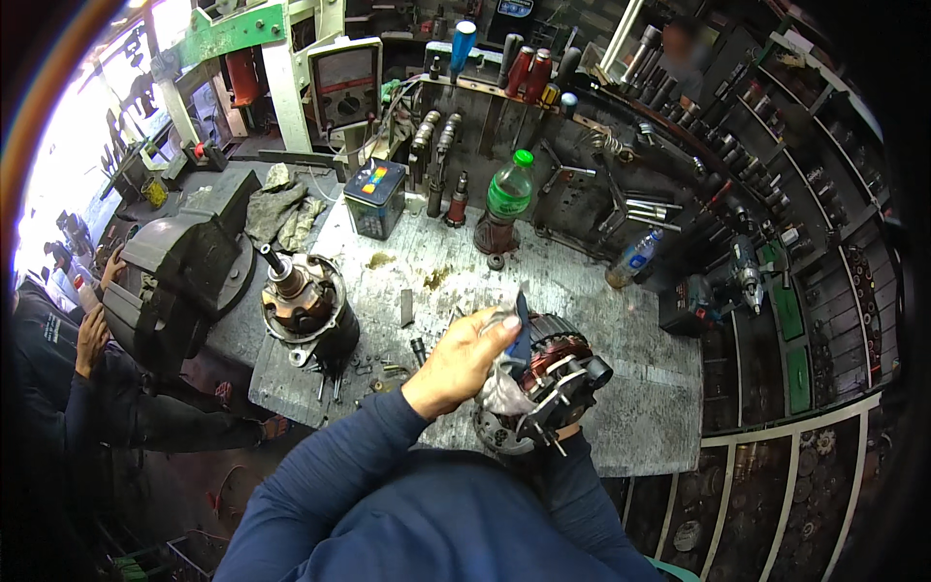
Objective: The person cleans a motor housing with a cloth, then handles a stator assembly, rotating it and inspecting the windings. The person uses a screwdriver to adjust or probe inside the stator while holding it with the other hand.
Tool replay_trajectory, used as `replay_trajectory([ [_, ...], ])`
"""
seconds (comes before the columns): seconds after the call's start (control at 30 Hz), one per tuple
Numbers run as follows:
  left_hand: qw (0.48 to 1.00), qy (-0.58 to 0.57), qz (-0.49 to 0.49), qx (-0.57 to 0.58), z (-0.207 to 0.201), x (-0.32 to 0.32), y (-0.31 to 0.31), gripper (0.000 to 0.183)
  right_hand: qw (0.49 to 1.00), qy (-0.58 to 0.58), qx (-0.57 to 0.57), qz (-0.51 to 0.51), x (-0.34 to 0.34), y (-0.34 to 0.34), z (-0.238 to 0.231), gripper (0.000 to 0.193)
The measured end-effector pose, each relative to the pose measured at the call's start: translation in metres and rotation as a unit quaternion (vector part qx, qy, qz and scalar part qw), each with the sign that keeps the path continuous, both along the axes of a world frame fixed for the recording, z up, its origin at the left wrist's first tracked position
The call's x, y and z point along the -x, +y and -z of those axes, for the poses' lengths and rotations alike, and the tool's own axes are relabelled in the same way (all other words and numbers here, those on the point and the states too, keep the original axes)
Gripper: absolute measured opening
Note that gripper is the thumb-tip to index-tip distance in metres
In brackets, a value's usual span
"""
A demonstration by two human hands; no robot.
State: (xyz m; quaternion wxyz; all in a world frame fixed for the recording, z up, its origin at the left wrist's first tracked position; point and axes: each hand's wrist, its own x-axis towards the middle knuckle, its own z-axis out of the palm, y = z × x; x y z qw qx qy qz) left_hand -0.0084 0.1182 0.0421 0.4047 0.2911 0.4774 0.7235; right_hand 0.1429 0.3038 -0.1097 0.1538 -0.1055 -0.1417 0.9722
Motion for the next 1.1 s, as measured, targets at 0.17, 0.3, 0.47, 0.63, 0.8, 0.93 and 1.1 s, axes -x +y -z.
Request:
replay_trajectory([
  [0.17,0.947,-0.171,0.162,0.219,-0.03,0.033,0.0,0.044,0.971,0.22,-0.029,-0.087,0.0,-0.011,-0.015,0.077],
  [0.3,0.939,0.143,0.285,0.127,-0.034,0.045,0.012,0.041,0.996,0.009,-0.088,0.013,-0.009,-0.035,-0.065,0.084],
  [0.47,0.982,-0.044,0.182,-0.001,-0.012,0.031,-0.008,0.046,0.999,0.041,-0.021,-0.001,-0.012,-0.033,-0.099,0.088],
  [0.63,0.99,-0.018,0.049,-0.129,0.029,-0.027,-0.015,0.077,0.993,0.112,0.008,-0.025,0.0,-0.022,-0.082,0.065],
  [0.8,0.97,-0.204,-0.02,-0.128,0.048,-0.012,-0.004,0.047,0.977,-0.008,-0.134,0.166,0.004,-0.045,-0.078,0.05],
  [0.93,0.926,-0.346,-0.061,-0.138,0.036,0.007,-0.014,0.024,0.992,0.027,-0.117,0.031,0.003,-0.052,-0.096,0.055],
  [1.1,0.952,-0.305,0.004,0.011,0.036,0.033,-0.028,0.036,0.979,-0.02,-0.173,-0.109,0.019,-0.021,-0.113,0.063],
])
